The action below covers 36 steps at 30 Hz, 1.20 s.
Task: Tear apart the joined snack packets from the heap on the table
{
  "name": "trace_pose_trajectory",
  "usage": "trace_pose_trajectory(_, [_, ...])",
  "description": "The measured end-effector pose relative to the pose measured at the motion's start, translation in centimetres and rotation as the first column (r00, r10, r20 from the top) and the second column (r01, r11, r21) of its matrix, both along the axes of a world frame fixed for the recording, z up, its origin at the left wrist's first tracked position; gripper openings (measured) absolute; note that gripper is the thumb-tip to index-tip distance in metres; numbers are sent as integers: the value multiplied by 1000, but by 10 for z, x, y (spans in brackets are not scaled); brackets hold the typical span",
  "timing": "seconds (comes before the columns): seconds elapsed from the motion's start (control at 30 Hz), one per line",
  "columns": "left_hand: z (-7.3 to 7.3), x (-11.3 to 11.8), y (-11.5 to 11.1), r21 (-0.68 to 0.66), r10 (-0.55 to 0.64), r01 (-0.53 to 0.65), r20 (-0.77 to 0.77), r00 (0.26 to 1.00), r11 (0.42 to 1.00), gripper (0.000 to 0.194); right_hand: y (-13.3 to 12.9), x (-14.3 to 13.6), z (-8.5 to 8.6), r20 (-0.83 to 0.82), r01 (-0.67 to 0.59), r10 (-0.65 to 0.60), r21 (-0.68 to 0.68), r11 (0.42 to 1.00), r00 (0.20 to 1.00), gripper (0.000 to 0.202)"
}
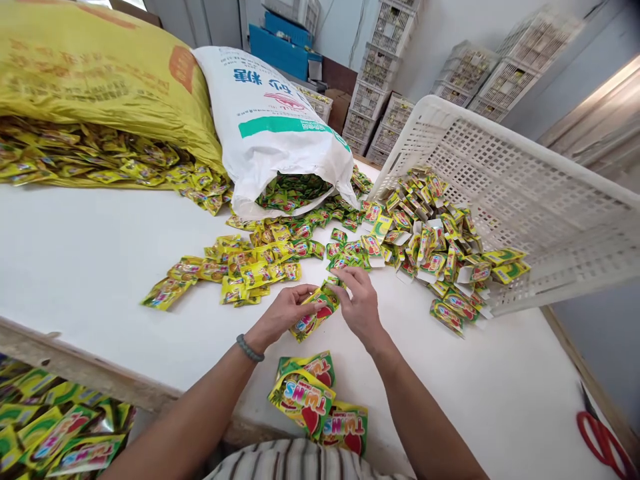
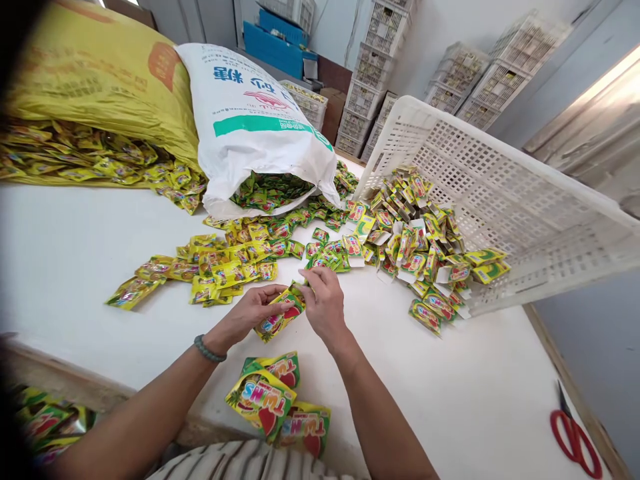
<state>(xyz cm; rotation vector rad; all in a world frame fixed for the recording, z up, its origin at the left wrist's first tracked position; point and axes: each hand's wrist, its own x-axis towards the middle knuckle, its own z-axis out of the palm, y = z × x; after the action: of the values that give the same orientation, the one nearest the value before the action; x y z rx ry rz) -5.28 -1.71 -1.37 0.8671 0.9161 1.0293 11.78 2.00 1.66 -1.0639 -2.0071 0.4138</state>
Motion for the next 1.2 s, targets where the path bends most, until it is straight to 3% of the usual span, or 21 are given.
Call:
trace_pose_trajectory(0.13, [0, -1, -1, 28, -8, 9, -36, 999, 1000, 37, 12, 2, 7, 171, -24, 18, 28, 999, 985, 15])
trace_pose_trajectory(0.23, [1, -1, -2, 57, -9, 12, -64, 998, 998, 35, 11, 1, 4, 139, 63, -61, -5, 998, 988, 16])
trace_pose_trajectory(0.47, [5, -1, -1, 31, -30, 32, -52, 998, 999, 31, 5, 3, 2, 8, 125, -125, -98, 987, 992, 19])
trace_pose_trajectory(0.63, [4, -2, -1, -9, -18, 18, 6, 1000, 1000, 34, 0, 0, -1, 15, 16, -14, -132, 991, 1000, 17])
trace_pose_trajectory(0.77, [3, -1, -1, -29, -2, 4, 52, 999, 1000, 37, -7, -3, -9, -68, 38, -55, -239, 970, 996, 16])
trace_pose_trajectory(1.0, [-1, 4, 1, 18, 91, -91, 22, 996, 996, 44, -21, -6, -3, 110, 124, -111, -121, 985, 988, 19])
trace_pose_trajectory(1.2, [-4, 4, -6, 66, 124, -119, -75, 989, 991, 58, -31, -14, -13, 93, 129, -107, -278, 952, 990, 29])
